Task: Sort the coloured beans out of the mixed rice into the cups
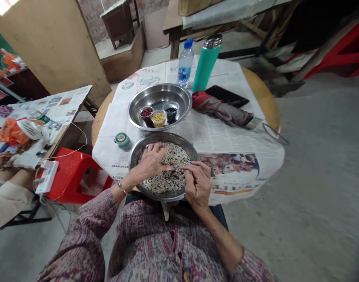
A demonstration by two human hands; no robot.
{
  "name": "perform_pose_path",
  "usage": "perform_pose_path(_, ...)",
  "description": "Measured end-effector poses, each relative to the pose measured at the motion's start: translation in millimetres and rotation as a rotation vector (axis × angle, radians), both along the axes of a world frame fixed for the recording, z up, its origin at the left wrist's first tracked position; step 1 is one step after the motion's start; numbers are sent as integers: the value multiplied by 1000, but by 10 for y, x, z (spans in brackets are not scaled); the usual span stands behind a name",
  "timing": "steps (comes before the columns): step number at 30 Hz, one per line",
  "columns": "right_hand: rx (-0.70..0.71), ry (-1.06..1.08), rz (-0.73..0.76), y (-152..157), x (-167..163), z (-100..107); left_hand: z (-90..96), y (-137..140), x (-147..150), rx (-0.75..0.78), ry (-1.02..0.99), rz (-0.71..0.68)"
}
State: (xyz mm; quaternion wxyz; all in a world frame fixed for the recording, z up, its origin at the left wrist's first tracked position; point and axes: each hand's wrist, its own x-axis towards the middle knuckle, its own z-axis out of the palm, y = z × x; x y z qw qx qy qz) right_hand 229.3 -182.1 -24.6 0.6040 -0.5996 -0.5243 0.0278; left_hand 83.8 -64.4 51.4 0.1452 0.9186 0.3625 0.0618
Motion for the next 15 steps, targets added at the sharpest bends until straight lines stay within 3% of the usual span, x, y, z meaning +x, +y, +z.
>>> perform_pose_path(2, 8, -2, 0, 1, 2, -5, 22, 21, -49, -31, 41, 8)
perform_pose_path(5, 17, -7, 5, 1, 4, -7, 15, -41, -112, -125, 36, -84)
perform_pose_path(15, 9, 2, 3, -2, 2, 0, 137, -648, -358, -311, -77, -256)
